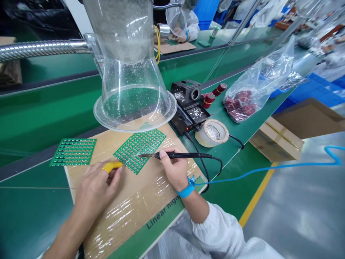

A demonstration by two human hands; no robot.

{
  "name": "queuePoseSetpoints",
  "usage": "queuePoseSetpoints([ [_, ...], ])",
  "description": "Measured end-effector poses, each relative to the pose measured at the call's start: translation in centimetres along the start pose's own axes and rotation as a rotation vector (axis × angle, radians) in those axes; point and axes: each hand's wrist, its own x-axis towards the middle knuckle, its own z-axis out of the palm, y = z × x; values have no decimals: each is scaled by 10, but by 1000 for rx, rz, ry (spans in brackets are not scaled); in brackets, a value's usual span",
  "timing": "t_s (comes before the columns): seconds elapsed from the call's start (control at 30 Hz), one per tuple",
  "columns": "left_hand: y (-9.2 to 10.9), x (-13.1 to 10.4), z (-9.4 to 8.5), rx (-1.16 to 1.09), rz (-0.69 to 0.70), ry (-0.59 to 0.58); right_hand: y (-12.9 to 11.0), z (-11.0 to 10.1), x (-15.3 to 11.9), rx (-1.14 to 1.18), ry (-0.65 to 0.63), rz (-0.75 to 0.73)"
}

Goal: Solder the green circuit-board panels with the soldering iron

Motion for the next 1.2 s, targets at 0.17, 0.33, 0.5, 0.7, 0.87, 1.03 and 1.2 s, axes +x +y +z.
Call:
queuePoseSetpoints([
  [0.17,2,-1,2,7,57,-44,0,0,0,-23,-29,-19],
  [0.33,2,-2,5,68,49,-63,-1,2,1,-36,-52,-18],
  [0.5,3,-1,4,82,80,-44,-3,3,1,-22,-82,-15],
  [0.7,10,4,7,109,78,-43,-3,3,1,-25,-84,-17],
  [0.87,16,7,7,151,77,-24,-2,3,2,-34,-82,-12],
  [1.03,12,2,-5,153,68,36,-2,4,2,-27,-71,-19],
  [1.2,7,-6,-12,160,33,84,-1,4,1,-18,-80,-27],
])
